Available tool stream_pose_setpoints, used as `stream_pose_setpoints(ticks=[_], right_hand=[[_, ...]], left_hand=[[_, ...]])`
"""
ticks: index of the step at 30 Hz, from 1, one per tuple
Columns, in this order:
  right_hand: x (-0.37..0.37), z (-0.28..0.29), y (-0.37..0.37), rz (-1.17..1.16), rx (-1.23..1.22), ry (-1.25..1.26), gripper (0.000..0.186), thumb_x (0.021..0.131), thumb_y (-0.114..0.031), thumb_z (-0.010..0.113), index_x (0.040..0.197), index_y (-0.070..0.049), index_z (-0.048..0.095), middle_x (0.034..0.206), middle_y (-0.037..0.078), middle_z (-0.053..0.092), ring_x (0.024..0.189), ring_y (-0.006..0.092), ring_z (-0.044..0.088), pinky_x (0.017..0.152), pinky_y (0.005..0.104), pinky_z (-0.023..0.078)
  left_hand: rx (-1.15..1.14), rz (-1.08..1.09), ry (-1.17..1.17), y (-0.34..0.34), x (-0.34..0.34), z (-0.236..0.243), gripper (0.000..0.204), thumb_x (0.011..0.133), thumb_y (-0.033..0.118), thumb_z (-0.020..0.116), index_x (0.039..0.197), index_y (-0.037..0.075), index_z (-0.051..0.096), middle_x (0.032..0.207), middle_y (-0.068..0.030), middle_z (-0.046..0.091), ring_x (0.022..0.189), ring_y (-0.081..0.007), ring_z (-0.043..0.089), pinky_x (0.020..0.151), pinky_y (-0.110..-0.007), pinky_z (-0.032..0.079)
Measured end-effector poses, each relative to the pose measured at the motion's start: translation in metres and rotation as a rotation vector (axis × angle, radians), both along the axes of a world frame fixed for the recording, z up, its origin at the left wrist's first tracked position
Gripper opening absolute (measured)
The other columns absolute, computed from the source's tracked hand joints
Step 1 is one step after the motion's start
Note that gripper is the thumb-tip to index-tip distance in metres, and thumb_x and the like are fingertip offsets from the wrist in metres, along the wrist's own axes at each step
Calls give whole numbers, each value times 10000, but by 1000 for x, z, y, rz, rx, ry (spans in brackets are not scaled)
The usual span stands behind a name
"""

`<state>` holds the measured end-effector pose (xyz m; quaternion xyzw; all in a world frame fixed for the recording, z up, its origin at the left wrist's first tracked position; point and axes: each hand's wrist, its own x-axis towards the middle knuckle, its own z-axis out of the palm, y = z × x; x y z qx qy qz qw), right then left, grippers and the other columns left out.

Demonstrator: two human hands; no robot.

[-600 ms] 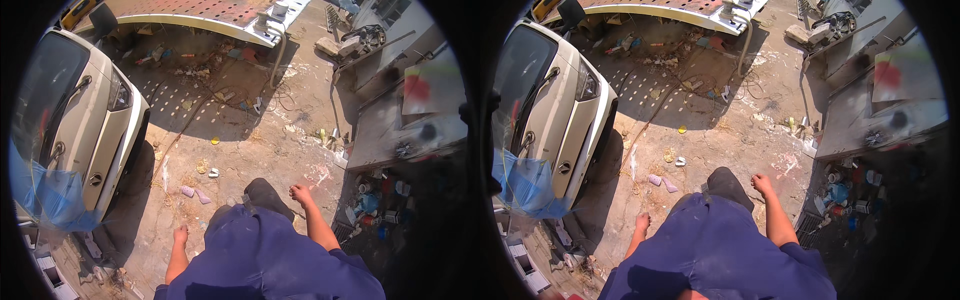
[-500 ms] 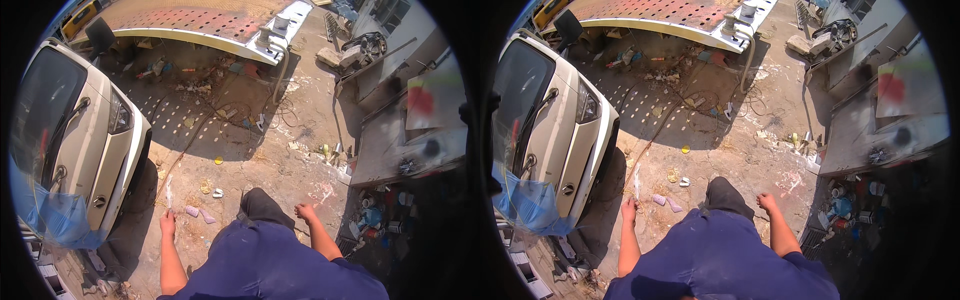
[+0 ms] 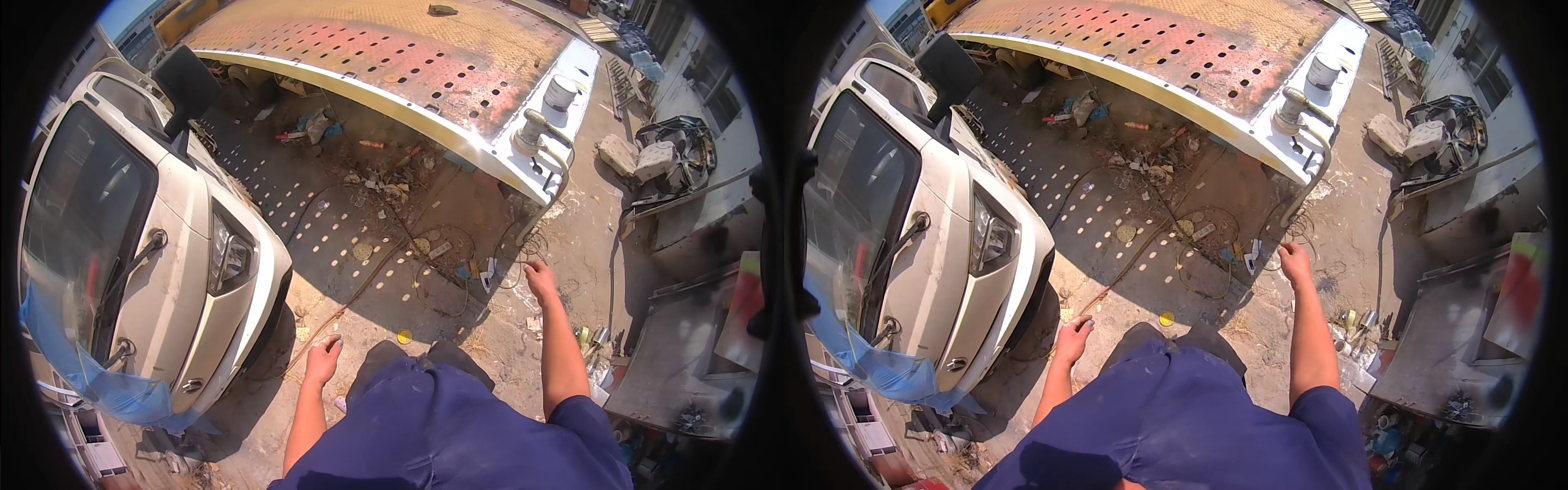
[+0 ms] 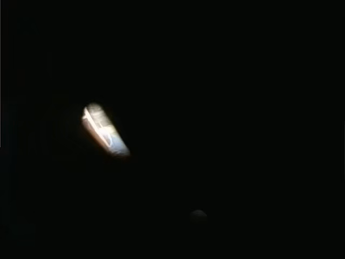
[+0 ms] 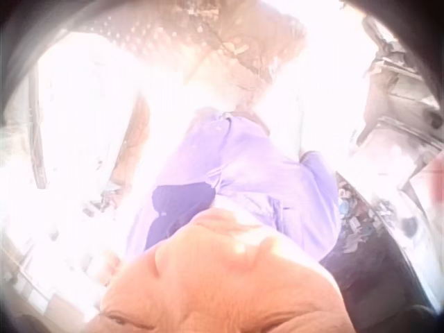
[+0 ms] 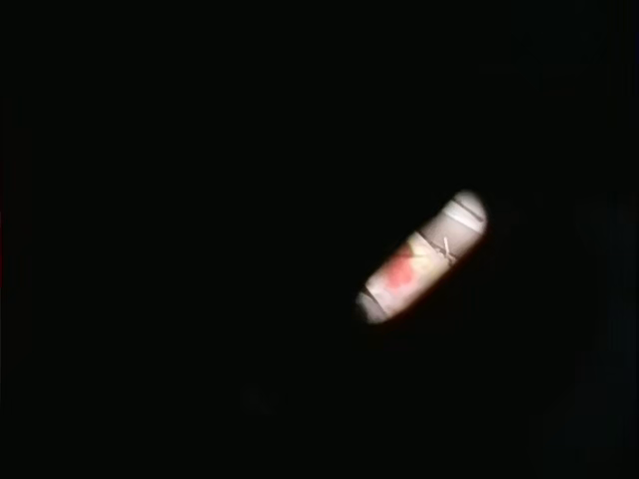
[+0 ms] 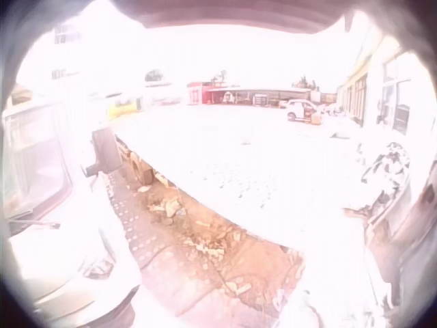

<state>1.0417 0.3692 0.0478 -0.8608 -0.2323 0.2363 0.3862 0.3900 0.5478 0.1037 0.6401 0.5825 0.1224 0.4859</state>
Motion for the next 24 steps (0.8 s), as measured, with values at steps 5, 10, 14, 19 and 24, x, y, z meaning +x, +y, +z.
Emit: stream_pose_setpoints(ticks=[5, 10, 14, 19, 24], right_hand=[[102, 52, 140, -130, 46, -241, 508, 960, -306, 730, 1374, -13, 706, 1205, 208, 791, 1111, 347, 765, 994, 428, 587], [159, 95, 211, -203, -136, -519, 632, 921, -323, 754, 1480, -52, 639, 1461, 251, 650, 1391, 392, 605, 1190, 475, 472], [232, 122, 265, -219, -294, -572, 679, 903, -276, 739, 1525, -49, 583, 1504, 259, 596, 1427, 424, 555, 1228, 492, 440], [321, 122, 330, -205, -443, -705, 635, 890, -208, 711, 1498, -58, 605, 1490, 236, 616, 1424, 403, 569, 1208, 492, 462], [389, 110, 393, 17, -610, -515, 526, 823, -178, 776, 1335, -73, 712, 1347, 212, 728, 1296, 404, 669, 1096, 491, 544]], left_hand=[[-36, 42, 72, 137, 12, -54, 423, 998, 267, 732, 1344, 25, 763, 1098, -173, 830, 1011, -229, 788, 941, -354, 578], [139, -239, 164, 284, 90, -57, 432, 1043, 268, 695, 1360, -22, 730, 1188, -237, 808, 1101, -286, 789, 1015, -379, 574], [92, -174, -163, 387, 137, -58, 423, 1061, 183, 698, 1403, -64, 672, 1319, -186, 760, 1200, -231, 718, 1057, -355, 550], [256, -411, 41, 434, 220, -25, 389, 1031, 119, 693, 1374, -63, 682, 1230, -212, 770, 1111, -282, 764, 982, -377, 592], [132, -546, 178, 482, 231, -44, 405, 1016, 145, 721, 1373, -44, 694, 1239, -233, 765, 1110, -321, 772, 979, -399, 600]])
